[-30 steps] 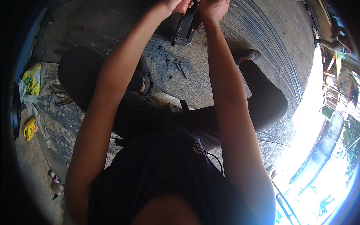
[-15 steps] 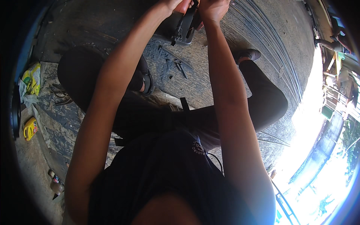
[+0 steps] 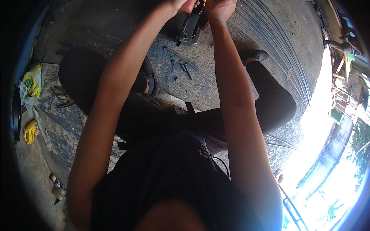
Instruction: Cutting metal rods using a chop saw.
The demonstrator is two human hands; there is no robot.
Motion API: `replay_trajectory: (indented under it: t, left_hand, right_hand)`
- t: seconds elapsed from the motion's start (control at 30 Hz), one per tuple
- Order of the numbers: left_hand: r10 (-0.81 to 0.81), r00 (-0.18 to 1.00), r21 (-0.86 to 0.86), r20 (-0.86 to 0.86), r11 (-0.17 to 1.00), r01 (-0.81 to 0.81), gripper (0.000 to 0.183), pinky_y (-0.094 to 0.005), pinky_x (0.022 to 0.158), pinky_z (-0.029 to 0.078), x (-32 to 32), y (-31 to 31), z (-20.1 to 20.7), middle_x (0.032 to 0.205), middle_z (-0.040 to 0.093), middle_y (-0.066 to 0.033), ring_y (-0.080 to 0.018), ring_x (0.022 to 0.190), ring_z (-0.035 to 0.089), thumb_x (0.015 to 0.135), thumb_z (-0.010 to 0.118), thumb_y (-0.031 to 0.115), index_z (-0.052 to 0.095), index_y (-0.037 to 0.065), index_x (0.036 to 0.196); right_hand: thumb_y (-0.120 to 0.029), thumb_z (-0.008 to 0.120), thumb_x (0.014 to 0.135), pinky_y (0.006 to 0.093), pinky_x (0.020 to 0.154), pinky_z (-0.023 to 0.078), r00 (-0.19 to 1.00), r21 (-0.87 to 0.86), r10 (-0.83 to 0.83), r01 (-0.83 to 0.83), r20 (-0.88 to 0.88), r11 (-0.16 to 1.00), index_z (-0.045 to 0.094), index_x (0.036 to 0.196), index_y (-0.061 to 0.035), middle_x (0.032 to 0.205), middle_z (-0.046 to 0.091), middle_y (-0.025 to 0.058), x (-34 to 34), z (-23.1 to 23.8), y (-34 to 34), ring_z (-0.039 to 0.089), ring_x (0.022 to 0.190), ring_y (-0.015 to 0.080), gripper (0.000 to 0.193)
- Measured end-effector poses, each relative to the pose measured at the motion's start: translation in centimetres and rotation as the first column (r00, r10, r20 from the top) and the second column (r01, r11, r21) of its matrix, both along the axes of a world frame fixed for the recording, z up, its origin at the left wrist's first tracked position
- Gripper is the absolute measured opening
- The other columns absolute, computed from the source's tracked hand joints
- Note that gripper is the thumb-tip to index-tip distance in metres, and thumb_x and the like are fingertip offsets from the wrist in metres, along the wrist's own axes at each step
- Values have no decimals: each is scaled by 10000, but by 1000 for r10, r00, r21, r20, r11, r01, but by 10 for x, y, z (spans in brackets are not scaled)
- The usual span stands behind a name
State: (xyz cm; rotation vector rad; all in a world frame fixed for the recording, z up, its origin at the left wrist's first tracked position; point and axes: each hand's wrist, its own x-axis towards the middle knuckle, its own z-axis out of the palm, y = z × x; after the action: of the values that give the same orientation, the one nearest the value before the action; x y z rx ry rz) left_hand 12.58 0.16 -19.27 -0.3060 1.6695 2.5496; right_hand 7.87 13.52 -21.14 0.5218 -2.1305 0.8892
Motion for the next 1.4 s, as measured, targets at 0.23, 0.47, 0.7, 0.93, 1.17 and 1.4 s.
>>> replay_trajectory:
  t: [0.23,0.47,0.7,0.93,1.17,1.4]
  left_hand:
    - [41,999,-30,-24,999,-41,228,-327,471,492,2,3,3,648,588,-28,-165,513,591,831,768,270,640,81,825]
    - [48,999,-21,-11,999,-49,223,-325,466,485,4,3,4,642,584,-27,-163,510,585,837,765,266,640,83,812]
    - [11,1000,4,1,1000,-11,215,-317,457,476,1,4,1,636,574,-18,-155,502,572,840,764,264,634,94,812]
    - [32,999,-10,-21,999,-32,226,-317,458,481,4,5,2,640,581,-25,-159,504,578,835,765,272,634,87,825]
    - [60,998,-52,-18,997,-60,244,-318,466,490,4,8,3,663,610,-55,-170,517,594,831,764,268,655,62,903]
    - [58,997,-20,-40,998,-59,241,-316,478,492,4,9,2,667,609,-55,-165,531,600,827,766,254,656,57,911]
  right_hand:
    - [-85,664,809,536,1006,467,1000,-41,17,-18,-24,999,470,1490,-85,1337,571,235,2,2,-1,522,1183,488,708]
    - [-82,653,818,530,1022,461,999,-52,38,-38,-6,998,466,1493,-81,1360,565,235,1,2,0,520,1201,484,701]
    - [-81,641,833,520,1040,454,998,-14,30,-30,-53,999,473,1485,-66,1379,559,239,-1,0,2,524,1200,483,673]
    - [-89,651,829,522,1034,456,998,30,16,-14,-54,999,466,1489,-61,1350,567,240,-2,-1,3,520,1201,488,686]
    - [-94,646,830,535,1013,465,999,-10,19,-18,40,1000,463,1488,-60,1343,561,254,1,0,5,515,1195,498,683]
    - [-89,645,830,532,1016,466,999,-15,30,-29,18,999,463,1489,-60,1367,551,244,3,1,6,517,1202,492,685]
